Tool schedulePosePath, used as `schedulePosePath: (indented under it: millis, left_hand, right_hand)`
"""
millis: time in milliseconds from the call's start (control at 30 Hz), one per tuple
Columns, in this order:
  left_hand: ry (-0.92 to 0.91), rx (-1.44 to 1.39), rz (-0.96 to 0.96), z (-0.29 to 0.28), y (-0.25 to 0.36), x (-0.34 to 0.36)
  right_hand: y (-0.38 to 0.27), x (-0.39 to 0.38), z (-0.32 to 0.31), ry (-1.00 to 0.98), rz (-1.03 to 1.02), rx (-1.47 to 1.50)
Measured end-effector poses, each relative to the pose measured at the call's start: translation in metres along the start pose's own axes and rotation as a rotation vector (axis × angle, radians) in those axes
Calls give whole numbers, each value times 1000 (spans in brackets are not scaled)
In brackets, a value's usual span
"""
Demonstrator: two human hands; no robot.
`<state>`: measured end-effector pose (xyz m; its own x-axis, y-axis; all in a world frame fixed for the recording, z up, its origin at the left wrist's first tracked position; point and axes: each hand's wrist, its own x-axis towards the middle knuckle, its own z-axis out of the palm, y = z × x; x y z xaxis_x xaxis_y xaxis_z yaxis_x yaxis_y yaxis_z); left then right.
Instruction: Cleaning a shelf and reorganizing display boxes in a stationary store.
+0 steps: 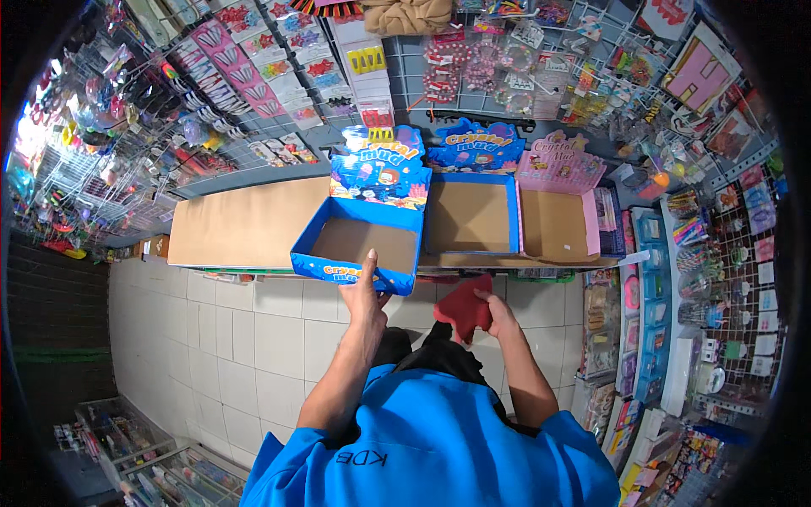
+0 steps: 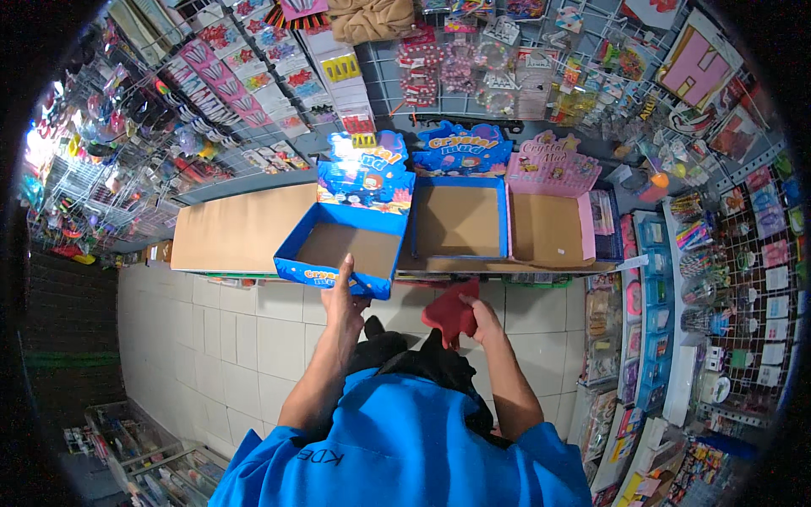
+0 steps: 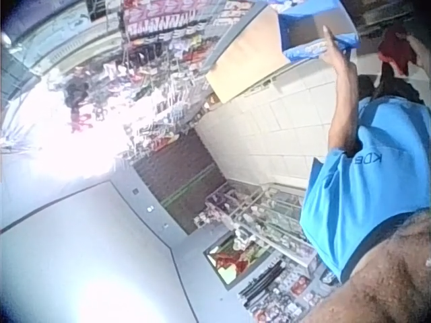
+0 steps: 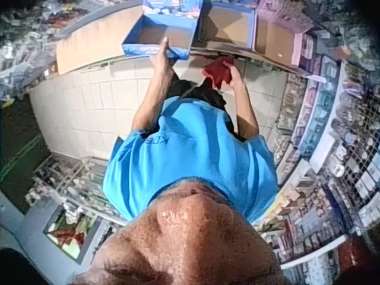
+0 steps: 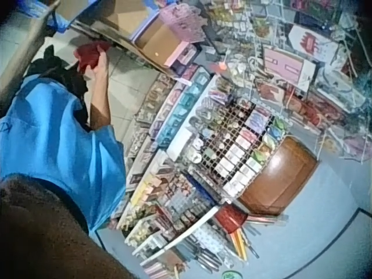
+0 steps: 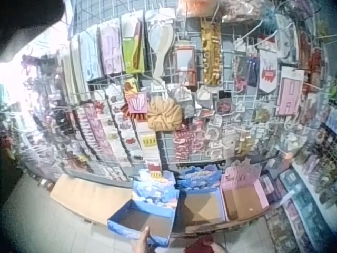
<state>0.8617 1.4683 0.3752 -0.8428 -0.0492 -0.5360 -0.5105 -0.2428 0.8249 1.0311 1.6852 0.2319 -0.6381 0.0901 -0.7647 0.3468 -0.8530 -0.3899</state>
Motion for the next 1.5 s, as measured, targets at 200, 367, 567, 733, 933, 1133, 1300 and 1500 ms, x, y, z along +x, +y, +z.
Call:
schedulePosePath:
  millis: [200,367,567,733,933,1133,1300,1500]
  left_hand:
    - [-40,55,-54,-26,24,-56]
    - [-95,118,-55,-86,19,-78]
    - [-340,79,150,-172,12,-89]
    - [-648,164,173,-209,20,-100]
    - [-1039,283,247,-228,-6,-115]
    - [-842,236,272,-253,-10,-80]
    - [-817,331,219,-304,-17,-64]
    - [-772,111,17,-356,-11,-57]
  right_hand:
    - [-23,-32,23,-24,-70,69]
    - [-33,-84,44,36,-450,149]
    - [-6,-191,95,136,-815,125]
    - [70,-250,168,159,-1012,-358]
    - [136,-166,223,486,-1355,-1129]
    - [219,-169,242,231,-946,-1331]
    - [239,-160,210,81,-407,-1046]
    - [216,-190,204,195,-717,-120]
